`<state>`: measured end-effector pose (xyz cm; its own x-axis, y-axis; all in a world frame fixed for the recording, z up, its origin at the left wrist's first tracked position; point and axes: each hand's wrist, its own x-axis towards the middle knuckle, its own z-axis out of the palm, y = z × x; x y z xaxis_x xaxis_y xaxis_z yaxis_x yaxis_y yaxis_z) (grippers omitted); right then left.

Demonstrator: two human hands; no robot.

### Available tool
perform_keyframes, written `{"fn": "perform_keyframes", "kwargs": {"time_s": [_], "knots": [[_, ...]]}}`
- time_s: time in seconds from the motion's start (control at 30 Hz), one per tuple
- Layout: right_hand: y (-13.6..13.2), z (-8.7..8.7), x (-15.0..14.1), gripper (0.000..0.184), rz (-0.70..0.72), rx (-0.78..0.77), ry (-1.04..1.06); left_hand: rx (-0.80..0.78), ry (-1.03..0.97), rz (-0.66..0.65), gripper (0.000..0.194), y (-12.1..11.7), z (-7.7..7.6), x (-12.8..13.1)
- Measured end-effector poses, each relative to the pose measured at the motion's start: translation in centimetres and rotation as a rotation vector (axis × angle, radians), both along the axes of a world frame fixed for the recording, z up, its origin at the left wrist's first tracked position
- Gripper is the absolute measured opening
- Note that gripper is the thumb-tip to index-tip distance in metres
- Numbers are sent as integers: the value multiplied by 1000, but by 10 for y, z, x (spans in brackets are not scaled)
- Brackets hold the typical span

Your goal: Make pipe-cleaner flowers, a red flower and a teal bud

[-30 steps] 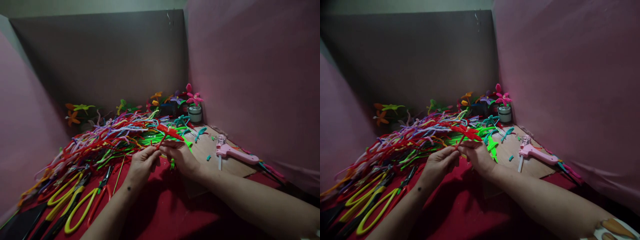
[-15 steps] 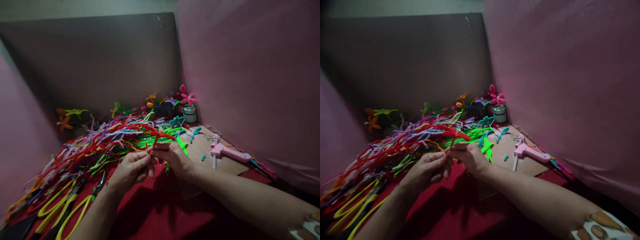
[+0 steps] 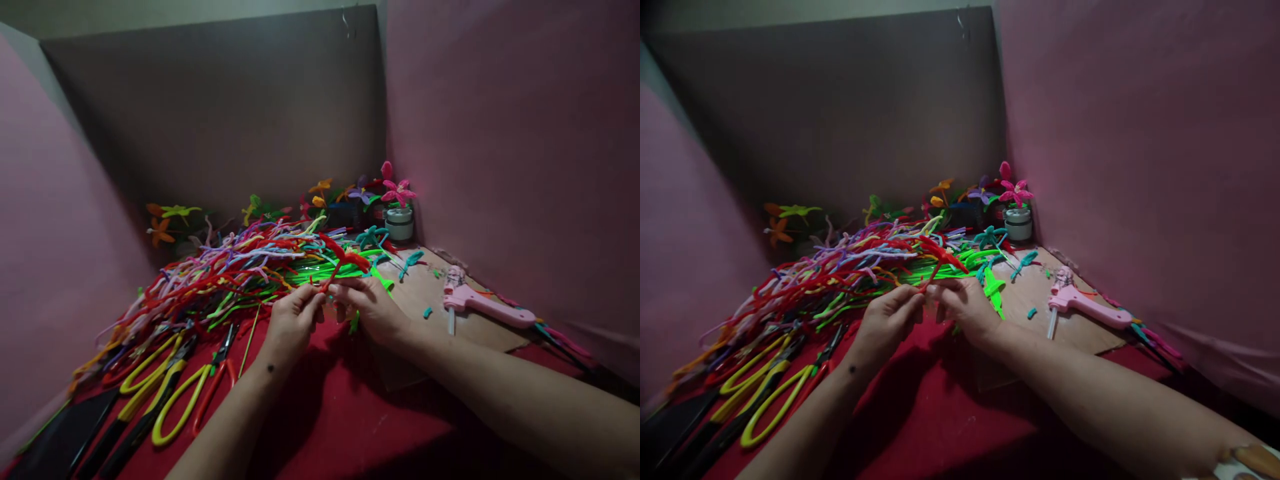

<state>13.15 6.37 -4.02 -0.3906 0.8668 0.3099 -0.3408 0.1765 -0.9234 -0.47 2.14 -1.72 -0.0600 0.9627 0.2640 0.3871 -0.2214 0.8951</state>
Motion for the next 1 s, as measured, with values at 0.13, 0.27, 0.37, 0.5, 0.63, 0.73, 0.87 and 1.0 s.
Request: {"fn": "perform_keyframes", "kwargs": {"time_s": [0.13, 0.27, 0.37, 0.5, 0.63, 0.73, 0.87, 1.0], "knots": [[3, 0, -1, 16, 116, -78, 92, -118, -107, -57, 21, 0, 5, -1], [5, 1, -2, 9, 93, -44, 79, -197, -197, -96, 23, 0, 7, -1], [3, 2, -2, 11, 9, -5, 25, -295, -354, -171, 24, 0, 6, -4], [1, 3, -3, 9, -22, -68, 58, -464, -628, -384, 21, 1, 3, -9], [1, 2, -3, 11, 12, -98, 116, -531, -787, -482, 14, 0, 2, -12], [3, 1, -3, 12, 76, -60, 120, -561, -806, -493, 12, -2, 5, -12], [3, 0, -2, 11, 63, -59, 116, -514, -652, -406, 19, -3, 9, -7], [1, 1, -1, 12, -56, -30, 87, -187, -178, -119, 23, -5, 5, 2]]}}
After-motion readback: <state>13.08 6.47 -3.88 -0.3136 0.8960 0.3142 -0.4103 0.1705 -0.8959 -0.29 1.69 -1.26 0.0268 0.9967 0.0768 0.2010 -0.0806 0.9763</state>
